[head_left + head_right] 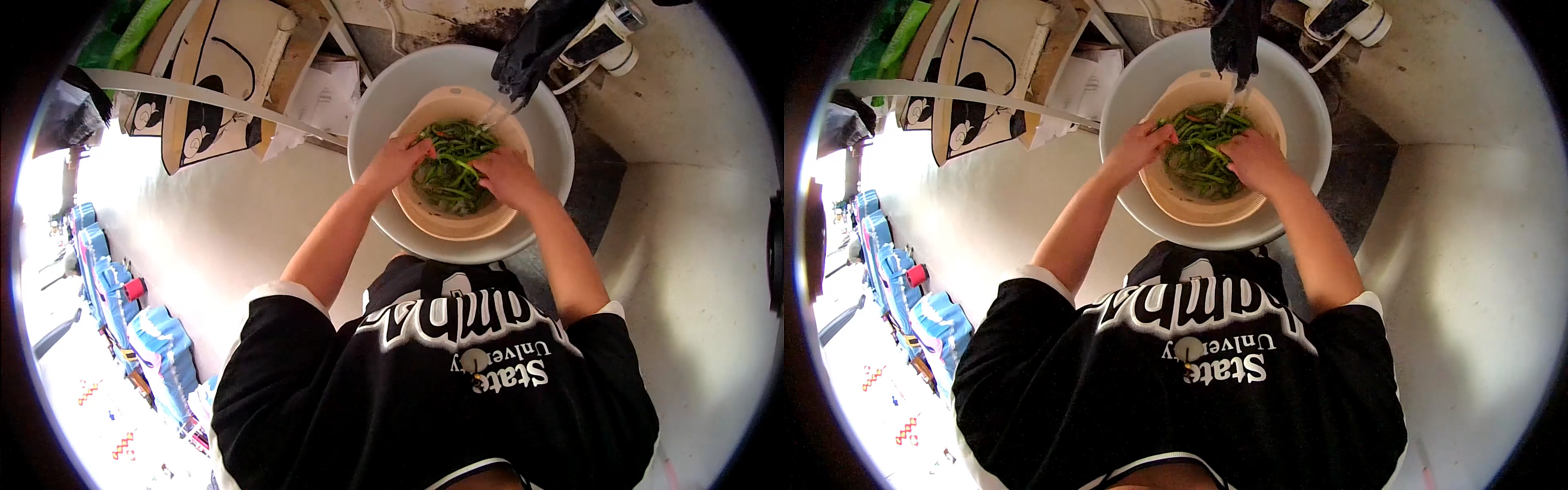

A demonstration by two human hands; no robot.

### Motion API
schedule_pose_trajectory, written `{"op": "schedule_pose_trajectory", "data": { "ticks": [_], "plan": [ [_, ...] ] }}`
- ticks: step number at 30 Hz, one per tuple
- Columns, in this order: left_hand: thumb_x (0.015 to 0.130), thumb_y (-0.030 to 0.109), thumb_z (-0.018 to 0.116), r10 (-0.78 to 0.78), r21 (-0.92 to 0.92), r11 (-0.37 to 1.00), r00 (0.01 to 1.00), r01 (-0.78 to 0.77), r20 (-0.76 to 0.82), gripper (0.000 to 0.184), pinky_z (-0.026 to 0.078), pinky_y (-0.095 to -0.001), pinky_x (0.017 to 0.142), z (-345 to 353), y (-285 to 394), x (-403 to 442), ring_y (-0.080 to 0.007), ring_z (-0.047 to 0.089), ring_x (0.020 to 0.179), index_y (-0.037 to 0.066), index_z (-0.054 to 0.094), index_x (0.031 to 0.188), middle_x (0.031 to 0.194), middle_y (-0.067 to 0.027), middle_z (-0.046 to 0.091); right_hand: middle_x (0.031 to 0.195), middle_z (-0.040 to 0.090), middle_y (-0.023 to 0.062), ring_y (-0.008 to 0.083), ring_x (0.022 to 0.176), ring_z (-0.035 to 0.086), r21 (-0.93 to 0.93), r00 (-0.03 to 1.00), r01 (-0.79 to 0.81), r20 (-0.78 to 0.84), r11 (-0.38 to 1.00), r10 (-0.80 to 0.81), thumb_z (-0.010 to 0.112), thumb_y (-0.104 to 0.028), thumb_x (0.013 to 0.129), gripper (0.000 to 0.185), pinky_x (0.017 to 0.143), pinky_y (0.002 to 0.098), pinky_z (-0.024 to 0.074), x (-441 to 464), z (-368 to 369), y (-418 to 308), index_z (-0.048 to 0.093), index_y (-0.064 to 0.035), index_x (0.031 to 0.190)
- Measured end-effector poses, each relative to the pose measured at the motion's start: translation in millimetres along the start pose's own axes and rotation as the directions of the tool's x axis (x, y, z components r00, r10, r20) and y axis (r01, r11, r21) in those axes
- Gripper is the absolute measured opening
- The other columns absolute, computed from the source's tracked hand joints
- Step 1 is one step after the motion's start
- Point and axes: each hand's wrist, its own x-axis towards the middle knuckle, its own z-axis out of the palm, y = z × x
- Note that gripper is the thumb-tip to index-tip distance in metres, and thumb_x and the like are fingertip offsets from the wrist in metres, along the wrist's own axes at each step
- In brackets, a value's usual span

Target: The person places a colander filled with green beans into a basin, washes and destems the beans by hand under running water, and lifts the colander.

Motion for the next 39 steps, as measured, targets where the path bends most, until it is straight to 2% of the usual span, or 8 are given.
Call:
{"op": "schedule_pose_trajectory", "data": {
  "ticks": [3, 6, 10, 13, 16, 21, 26, 39],
  "plan": [
    [0.085, 0.025, 0.051, 0.48, 0.771, 0.522, 0.873, -0.364, 0.087, 0.023, 0.048, -0.0369, 0.059, 0.7, -29.9, 1.6, -0.025, 0.061, 0.069, 0.004, 0.063, 0.086, 0.077, -0.013, 0.061, 0.102, 0.057, 0.0108, 0.0297, 0.097, 0.052, 0.133, 0.987, -0.161, 0.043, 0.978, 0.157, 0.058, -0.018, 0.08, 0.022, 0.086, 0.04, 0.0403, -4.7, -1.3, -13.2, 0.058, -0.0064, 0.099],
    [0.079, 0.016, 0.052, 0.047, 0.865, 0.394, 0.947, -0.311, 0.319, 0.022, 0.05, -0.0419, 0.07, 18.9, -30.8, 2.7, -0.0305, 0.061, 0.086, 0.003, 0.063, 0.092, 0.09, -0.0185, 0.062, 0.109, 0.055, 0.0119, 0.0312, 0.099, 0.052, 0.254, 0.952, -0.291, -0.014, 0.922, 0.304, 0.057, -0.017, 0.082, 0.03, 0.087, 0.0393, 0.0408, -2.3, -8.0, -12.4, 0.053, -0.0069, 0.11],
    [0.077, 0.013, 0.051, -0.096, 0.871, 0.212, 0.877, -0.444, 0.47, 0.021, 0.05, -0.0409, 0.07, 43.3, -29.5, 3.3, -0.0297, 0.062, 0.086, 0.003, 0.063, 0.091, 0.091, -0.0171, 0.062, 0.112, 0.054, 0.0147, 0.0308, 0.098, 0.053, 0.353, 0.747, -0.408, -0.401, 0.842, 0.53, 0.056, -0.012, 0.082, 0.041, 0.086, 0.0392, 0.042, -14.3, -5.9, 13.1, 0.046, -0.0042, 0.12],
    [0.076, 0.014, 0.052, -0.078, 0.821, 0.291, 0.843, -0.491, 0.532, 0.023, 0.05, -0.041, 0.07, 63.1, -48.1, 12.0, -0.0302, 0.062, 0.084, 0.003, 0.064, 0.093, 0.091, -0.0156, 0.064, 0.11, 0.055, 0.017, 0.0279, 0.095, 0.055, 0.838, 0.499, -0.54, 0.239, 0.084, 0.833, 0.054, -0.005, 0.079, 0.047, 0.084, 0.0386, 0.0429, -10.9, 18.0, 29.2, 0.043, -0.0015, 0.125],
    [0.077, 0.014, 0.05, -0.111, 0.759, 0.439, 0.81, -0.48, 0.576, 0.023, 0.05, -0.0422, 0.07, 78.2, -49.5, 13.9, -0.0317, 0.062, 0.084, 0.003, 0.063, 0.093, 0.091, -0.0159, 0.064, 0.108, 0.055, 0.0174, 0.0253, 0.094, 0.055, 0.91, 0.605, -0.185, 0.403, -0.371, 0.687, 0.052, 0.001, 0.074, 0.055, 0.083, 0.0369, 0.0432, -17.1, 43.2, 49.5, 0.04, -0.0006, 0.128],
    [0.084, 0.021, 0.044, -0.109, 0.764, 0.297, 0.775, -0.572, 0.623, 0.026, 0.048, -0.0445, 0.072, 47.9, -42.3, -5.0, -0.0321, 0.061, 0.084, 0.005, 0.056, 0.101, 0.088, -0.0164, 0.062, 0.107, 0.055, 0.0147, 0.0239, 0.089, 0.056, 0.96, 0.569, -0.064, 0.261, -0.274, 0.78, 0.046, 0.007, 0.072, 0.053, 0.079, 0.0328, 0.0449, -27.0, 1.2, 26.0, 0.043, 0.0006, 0.124],
    [0.085, 0.02, 0.045, 0.185, 0.808, 0.512, 0.956, -0.291, 0.227, 0.022, 0.048, -0.0454, 0.072, 1.5, -23.0, -2.1, -0.034, 0.06, 0.082, 0.006, 0.055, 0.098, 0.089, -0.0153, 0.061, 0.111, 0.054, 0.0147, 0.0227, 0.094, 0.056, 0.988, 0.502, 0.018, 0.126, -0.156, 0.855, 0.041, 0.011, 0.07, 0.054, 0.083, 0.0304, 0.0436, -39.5, -38.3, 11.5, 0.044, 0.0033, 0.124],
    [0.09, 0.02, 0.043, 0.404, 0.36, 0.898, 0.795, -0.252, -0.453, 0.02, 0.046, -0.044, 0.062, 67.6, 15.1, 38.9, -0.0357, 0.059, 0.074, 0.004, 0.049, 0.101, 0.09, -0.0193, 0.058, 0.124, 0.047, 0.0157, 0.0215, 0.112, 0.048, 0.983, 0.403, 0.184, -0.095, 0.021, 0.91, 0.036, 0.013, 0.069, 0.059, 0.096, 0.0296, 0.0353, -47.1, -89.1, -30.5, 0.04, 0.0073, 0.127]
  ]
}}
